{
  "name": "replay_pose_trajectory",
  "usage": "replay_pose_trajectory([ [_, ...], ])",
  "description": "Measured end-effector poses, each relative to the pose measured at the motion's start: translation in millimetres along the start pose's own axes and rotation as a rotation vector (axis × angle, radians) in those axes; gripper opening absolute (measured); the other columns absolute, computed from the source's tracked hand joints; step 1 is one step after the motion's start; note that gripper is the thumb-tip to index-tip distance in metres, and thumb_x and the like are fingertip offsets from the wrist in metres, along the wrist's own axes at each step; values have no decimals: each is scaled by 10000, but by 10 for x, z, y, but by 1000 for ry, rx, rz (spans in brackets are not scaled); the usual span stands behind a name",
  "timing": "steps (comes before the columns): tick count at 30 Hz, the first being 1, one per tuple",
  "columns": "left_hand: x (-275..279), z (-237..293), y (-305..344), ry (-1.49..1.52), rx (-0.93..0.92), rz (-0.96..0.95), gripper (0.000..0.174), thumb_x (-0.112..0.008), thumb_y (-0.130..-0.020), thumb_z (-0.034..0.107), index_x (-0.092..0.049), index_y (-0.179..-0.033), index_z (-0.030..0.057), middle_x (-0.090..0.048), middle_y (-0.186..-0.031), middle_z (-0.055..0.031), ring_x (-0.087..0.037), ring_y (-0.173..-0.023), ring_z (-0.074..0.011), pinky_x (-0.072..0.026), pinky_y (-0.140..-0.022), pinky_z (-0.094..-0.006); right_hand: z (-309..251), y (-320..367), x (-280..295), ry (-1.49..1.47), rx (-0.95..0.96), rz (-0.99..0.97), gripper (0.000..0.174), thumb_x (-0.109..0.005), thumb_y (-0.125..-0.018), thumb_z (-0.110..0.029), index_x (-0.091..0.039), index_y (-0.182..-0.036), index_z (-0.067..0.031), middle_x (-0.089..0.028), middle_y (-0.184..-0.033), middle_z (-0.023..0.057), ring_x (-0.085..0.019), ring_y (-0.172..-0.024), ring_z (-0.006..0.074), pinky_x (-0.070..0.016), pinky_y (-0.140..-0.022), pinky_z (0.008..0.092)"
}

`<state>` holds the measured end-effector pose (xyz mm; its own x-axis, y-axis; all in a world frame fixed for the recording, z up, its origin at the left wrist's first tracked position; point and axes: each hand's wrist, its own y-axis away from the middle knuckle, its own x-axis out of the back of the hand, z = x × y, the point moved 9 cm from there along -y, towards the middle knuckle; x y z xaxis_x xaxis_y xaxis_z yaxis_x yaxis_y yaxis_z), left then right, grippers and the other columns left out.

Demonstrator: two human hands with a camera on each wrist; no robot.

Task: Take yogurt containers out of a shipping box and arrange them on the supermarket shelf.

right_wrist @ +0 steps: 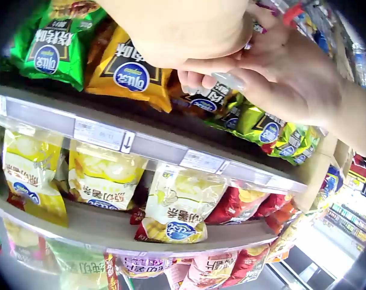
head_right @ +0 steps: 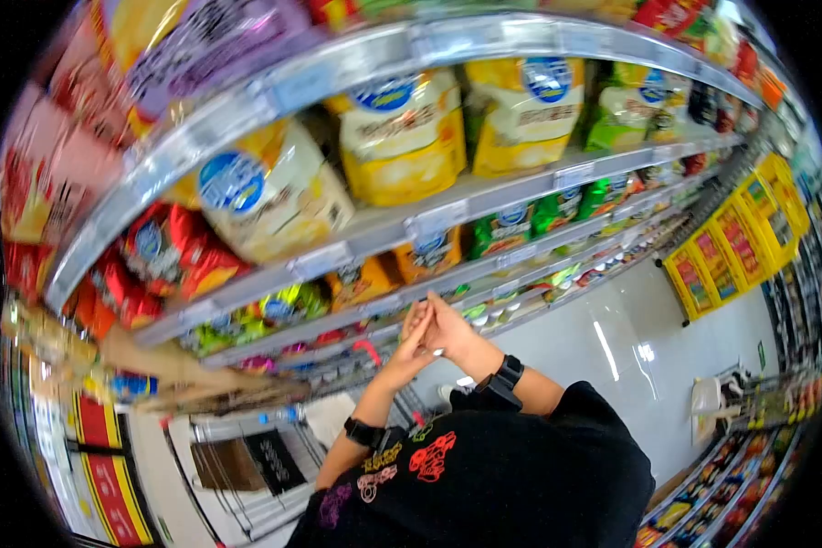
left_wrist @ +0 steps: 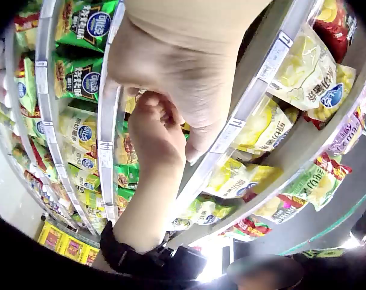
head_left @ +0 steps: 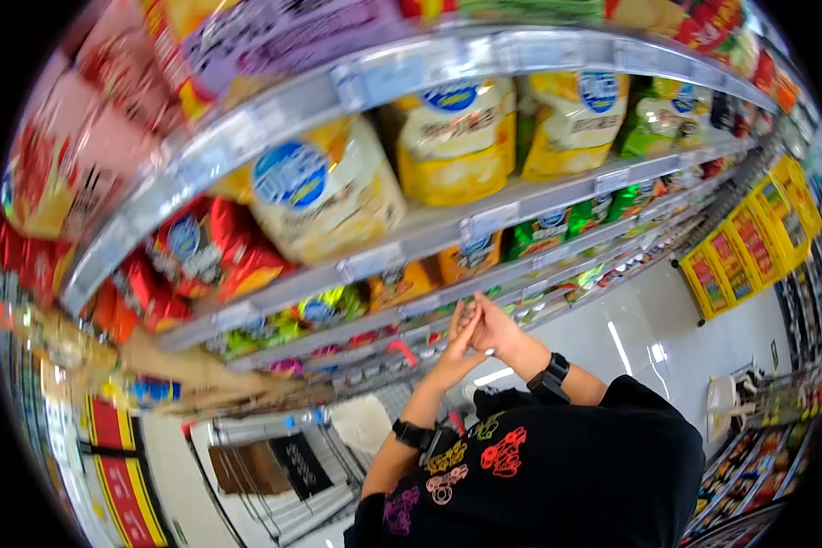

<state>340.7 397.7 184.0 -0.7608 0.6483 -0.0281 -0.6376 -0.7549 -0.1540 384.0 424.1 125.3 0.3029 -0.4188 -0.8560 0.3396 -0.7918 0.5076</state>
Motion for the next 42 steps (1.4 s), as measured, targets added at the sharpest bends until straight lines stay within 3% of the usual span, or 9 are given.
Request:
replay_pose_trajectory([
  [1,-18,-20,-92,101,-8,-9,706,-549,-754,5,-249,-1385,112,55,-1457,-91,-97,-1338,-264,-282,-1015,-355,-159,18,-21,56,63,-1,308,-436,-916,-324,-524,-806,-50,-502,-634,37,-499,-602,173,-447,-609,284],
  [2,77,-87,-139,216,22,123,504,-555,-753,-56,-476,-1241,39,-83,-1457,-109,-270,-1288,-262,-299,-1010,-358,-320,48,-55,112,128,-1,272,-450,-912,-293,-538,-851,-43,-521,-664,38,-511,-618,173,-453,-627,285],
  [4,317,-364,-210,75,31,279,279,-532,-758,-80,-606,-1021,-23,-285,-1395,-151,-342,-1252,-257,-336,-980,-340,-660,110,-155,219,260,-38,224,-471,-905,-239,-553,-922,-31,-544,-703,40,-531,-650,167,-460,-654,280],
  [6,484,-398,-257,243,22,448,141,-527,-758,-93,-623,-856,-60,-425,-1302,-171,-393,-1219,-256,-360,-954,-327,-943,190,-252,325,378,-106,203,-483,-897,-195,-555,-974,-22,-555,-720,42,-547,-680,155,-461,-668,270],
  [16,745,-304,-586,217,-107,690,129,-549,-729,-133,-588,-783,-22,-431,-1278,-210,-471,-1135,-281,-397,-926,-337,-1508,400,-328,771,622,-9,199,-493,-844,-108,-512,-1017,-12,-593,-764,84,-574,-668,150,-466,-618,260],
  [20,750,-212,-585,244,-78,808,127,-559,-759,-93,-508,-713,14,-464,-1250,-190,-542,-936,-185,-441,-807,-287,-1554,276,-390,888,586,-35,216,-488,-842,-126,-498,-1013,5,-598,-741,87,-574,-639,148,-462,-573,254],
  [24,792,-210,-587,250,-72,837,35,-568,-826,27,-580,-837,-4,-535,-1175,-160,-552,-857,-136,-434,-711,-237,-1556,91,-408,984,586,-122,218,-481,-845,-123,-492,-1022,5,-600,-752,94,-583,-656,156,-476,-599,262],
  [27,776,-223,-575,328,-20,898,115,-553,-852,77,-593,-912,-13,-554,-1151,-146,-552,-864,-131,-434,-696,-236,-1575,49,-426,1023,576,-142,223,-490,-842,-120,-489,-1032,-2,-607,-755,99,-591,-656,160,-483,-598,267],
  [42,907,-382,-540,231,-82,945,68,-614,-772,-16,-596,-835,-29,-611,-951,-159,-569,-887,-196,-440,-808,-306,-1698,37,-392,1089,558,-203,210,-496,-825,-108,-500,-977,37,-595,-734,110,-591,-619,159,-495,-564,271],
])
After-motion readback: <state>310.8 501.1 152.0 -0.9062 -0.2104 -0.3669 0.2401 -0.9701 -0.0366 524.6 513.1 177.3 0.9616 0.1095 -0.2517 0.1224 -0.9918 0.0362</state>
